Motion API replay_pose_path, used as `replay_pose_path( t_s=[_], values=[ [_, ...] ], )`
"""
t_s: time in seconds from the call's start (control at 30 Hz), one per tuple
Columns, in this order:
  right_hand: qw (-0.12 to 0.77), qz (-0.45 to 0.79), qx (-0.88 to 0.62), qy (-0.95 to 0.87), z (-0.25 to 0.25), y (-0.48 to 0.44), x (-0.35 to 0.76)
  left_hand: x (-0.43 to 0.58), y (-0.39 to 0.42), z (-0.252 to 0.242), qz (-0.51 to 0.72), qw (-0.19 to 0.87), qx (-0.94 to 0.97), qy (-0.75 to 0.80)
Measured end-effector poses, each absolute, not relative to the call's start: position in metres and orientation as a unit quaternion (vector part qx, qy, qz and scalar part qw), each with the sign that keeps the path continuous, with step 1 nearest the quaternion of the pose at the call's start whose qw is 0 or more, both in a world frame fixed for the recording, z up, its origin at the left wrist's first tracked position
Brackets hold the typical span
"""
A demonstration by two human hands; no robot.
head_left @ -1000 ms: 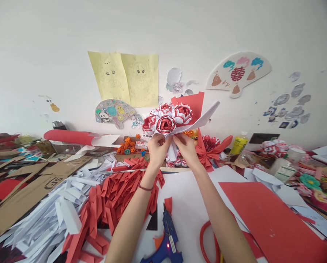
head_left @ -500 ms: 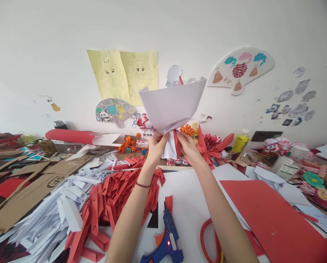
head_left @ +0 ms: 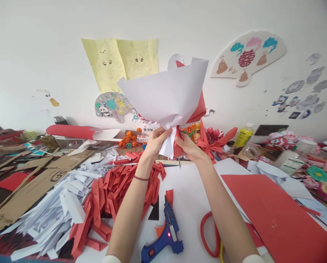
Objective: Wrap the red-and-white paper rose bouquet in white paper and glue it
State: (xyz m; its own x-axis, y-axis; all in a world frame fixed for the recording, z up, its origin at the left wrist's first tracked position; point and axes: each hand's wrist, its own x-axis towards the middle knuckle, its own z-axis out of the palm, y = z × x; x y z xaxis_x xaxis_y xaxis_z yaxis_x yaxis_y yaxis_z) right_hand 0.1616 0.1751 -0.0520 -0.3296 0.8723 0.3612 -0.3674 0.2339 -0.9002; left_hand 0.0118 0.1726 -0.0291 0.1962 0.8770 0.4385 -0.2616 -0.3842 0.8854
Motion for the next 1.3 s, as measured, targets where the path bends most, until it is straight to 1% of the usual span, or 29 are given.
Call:
replay_pose_path(
  t_s=[0.17,0.3,0.43,0.5,0.6,0.67,0.8,0.87,0.97,1.07,1.2,1.3],
  values=[
    [0.554,0.508,-0.223,-0.62,-0.044,0.169,0.158,0.01,0.176,-0.032,0.572,0.504,0.61,0.213],
    [0.593,0.406,-0.241,-0.652,-0.039,0.168,0.157,0.013,0.178,-0.035,0.613,0.489,0.585,0.208],
    [0.615,0.275,-0.324,-0.664,-0.036,0.169,0.153,0.02,0.176,-0.031,0.626,0.452,0.582,0.254],
    [0.619,0.196,-0.382,-0.658,-0.034,0.166,0.149,0.025,0.174,-0.029,0.637,0.399,0.594,0.286],
    [0.629,0.111,-0.452,-0.623,-0.031,0.161,0.14,0.034,0.169,-0.029,0.682,0.266,0.591,0.338],
    [0.622,0.071,-0.492,-0.606,-0.031,0.157,0.136,0.04,0.164,-0.03,0.691,0.187,0.595,0.366],
    [0.554,-0.002,-0.582,-0.596,-0.031,0.15,0.133,0.053,0.151,-0.031,0.651,0.088,0.639,0.4],
    [0.514,-0.03,-0.612,-0.601,-0.031,0.146,0.132,0.056,0.147,-0.03,0.63,0.057,0.645,0.428],
    [0.486,-0.043,-0.608,-0.626,-0.03,0.143,0.127,0.053,0.148,-0.026,0.624,0.073,0.63,0.456],
    [0.492,-0.007,-0.555,-0.671,-0.031,0.143,0.123,0.041,0.153,-0.022,0.627,0.101,0.626,0.452],
    [0.509,0.107,-0.443,-0.731,-0.029,0.142,0.131,0.023,0.16,-0.016,0.615,0.103,0.666,0.409],
    [0.489,0.219,-0.401,-0.743,-0.021,0.138,0.147,0.012,0.164,-0.014,0.602,0.126,0.692,0.378]
  ],
)
